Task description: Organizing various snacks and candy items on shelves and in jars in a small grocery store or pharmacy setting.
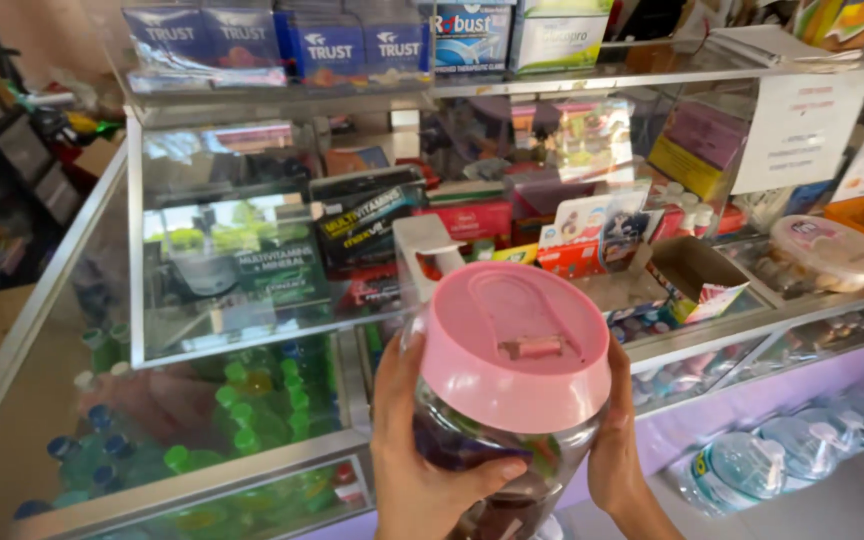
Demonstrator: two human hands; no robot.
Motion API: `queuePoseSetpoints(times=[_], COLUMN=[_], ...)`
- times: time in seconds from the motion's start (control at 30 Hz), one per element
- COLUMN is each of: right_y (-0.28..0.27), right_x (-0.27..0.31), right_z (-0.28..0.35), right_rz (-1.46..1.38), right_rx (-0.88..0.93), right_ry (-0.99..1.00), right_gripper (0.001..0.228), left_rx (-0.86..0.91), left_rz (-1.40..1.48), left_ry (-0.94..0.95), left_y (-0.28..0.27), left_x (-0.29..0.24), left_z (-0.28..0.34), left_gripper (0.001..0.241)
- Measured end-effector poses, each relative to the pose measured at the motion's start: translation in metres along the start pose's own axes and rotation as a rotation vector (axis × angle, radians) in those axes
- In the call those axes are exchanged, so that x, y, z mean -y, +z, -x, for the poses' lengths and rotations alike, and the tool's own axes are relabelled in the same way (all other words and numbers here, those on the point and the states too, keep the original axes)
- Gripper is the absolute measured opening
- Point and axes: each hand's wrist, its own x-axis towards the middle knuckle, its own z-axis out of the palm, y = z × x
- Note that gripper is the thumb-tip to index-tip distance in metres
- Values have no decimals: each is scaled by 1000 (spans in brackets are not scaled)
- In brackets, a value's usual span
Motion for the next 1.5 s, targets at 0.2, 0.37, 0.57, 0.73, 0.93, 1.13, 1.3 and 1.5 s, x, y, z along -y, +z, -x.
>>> queuePoseSetpoints(times=[0.2, 0.37, 0.57, 0.73, 0.93, 1.13, 1.3, 1.5], right_y=[27, 41, 25, 44, 60, 84, 122, 125], right_x=[-2, -6, -37, 5, 23, 53, 87, 56], right_z=[-6, -19, -37, -68, -104, -132, -137, -153], right_rz=[106, 113, 200, 201, 62, 336, 809, 768], right_rx=[49, 170, 358, 464, 543, 600, 484, 468], right_ry=[-84, -84, 30, 76, 35, 145, 197, 27], right_gripper=[106, 99, 81, 75, 84, 87, 110, 103], left_rx=[-14, -59, -88, -138, -195, -256, -258, -281], left_rz=[-149, -114, -167, -166, -138, -158, -112, -138], left_ry=[34, 103, 150, 217, 234, 269, 309, 317], left_y=[-40, -62, -80, -83, -84, -88, -97, -103], left_x=[1, 14, 46, 77, 110, 128, 139, 157], left_z=[-15, -26, -38, -49, -64, -83, -96, -110], left_gripper=[124, 123, 121, 122, 113, 103, 88, 87])
